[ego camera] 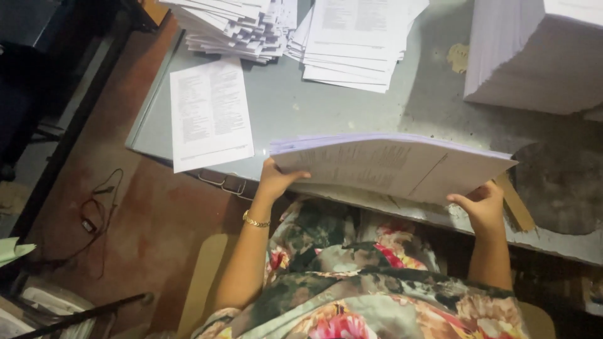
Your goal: Organizing, aligning, and stacking printed papers on a production desk.
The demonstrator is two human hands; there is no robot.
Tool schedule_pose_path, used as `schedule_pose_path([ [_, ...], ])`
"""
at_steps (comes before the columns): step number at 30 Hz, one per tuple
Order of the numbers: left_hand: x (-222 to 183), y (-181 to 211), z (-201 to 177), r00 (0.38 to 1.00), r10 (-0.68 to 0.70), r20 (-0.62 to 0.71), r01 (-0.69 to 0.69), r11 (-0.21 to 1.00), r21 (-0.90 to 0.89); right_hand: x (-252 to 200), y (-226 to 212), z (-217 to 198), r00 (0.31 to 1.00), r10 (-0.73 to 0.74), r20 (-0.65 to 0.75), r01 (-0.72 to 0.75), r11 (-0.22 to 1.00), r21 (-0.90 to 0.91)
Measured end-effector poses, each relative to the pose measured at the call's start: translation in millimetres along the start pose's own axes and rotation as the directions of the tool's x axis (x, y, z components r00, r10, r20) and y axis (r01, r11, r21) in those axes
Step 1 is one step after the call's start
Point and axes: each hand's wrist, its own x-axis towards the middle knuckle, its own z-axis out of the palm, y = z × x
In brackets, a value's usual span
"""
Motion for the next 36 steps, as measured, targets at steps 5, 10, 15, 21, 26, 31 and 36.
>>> schedule_pose_path([
  [5, 6.4, -11.3, 4.3, 0.974, 0.215, 0.073, -0.214, 0.977, -0.02, 6.6, -19.5, 13.8, 0.992, 0.125, 0.026, -0.127, 0.988, 0.083],
  [10, 23.6, -50.6, 30.3, 0.85, 0.527, -0.013, -0.527, 0.847, -0.071, -0.1, -63.1, 51.4, 0.989, -0.13, -0.069, 0.134, 0.99, 0.054],
  [15, -1.2, 12.3, 40.4, 0.995, -0.033, -0.099, 0.045, 0.992, 0.12, 0.1, -41.7, 47.1, 0.992, -0.122, -0.02, 0.123, 0.992, 0.036],
  [21, 19.9, -31.9, 37.6, 0.983, 0.018, -0.182, -0.007, 0.998, 0.065, -1.9, -20.0, 43.0, 0.982, -0.099, -0.16, 0.112, 0.991, 0.077],
  [26, -2.3, 12.1, 21.6, 0.934, 0.321, -0.157, -0.337, 0.937, -0.091, -10.4, -61.7, 43.4, 0.983, -0.08, -0.162, 0.085, 0.996, 0.024],
  [31, -18.4, 34.6, 21.5, 0.87, 0.49, -0.06, -0.493, 0.855, -0.16, -14.3, -129.1, 55.5, 0.963, -0.261, 0.068, 0.242, 0.949, 0.204],
  [36, -7.3, 16.4, 29.5, 0.818, 0.575, 0.024, -0.539, 0.78, -0.318, -19.4, -134.5, 61.4, 0.943, -0.334, -0.008, 0.327, 0.92, 0.214],
])
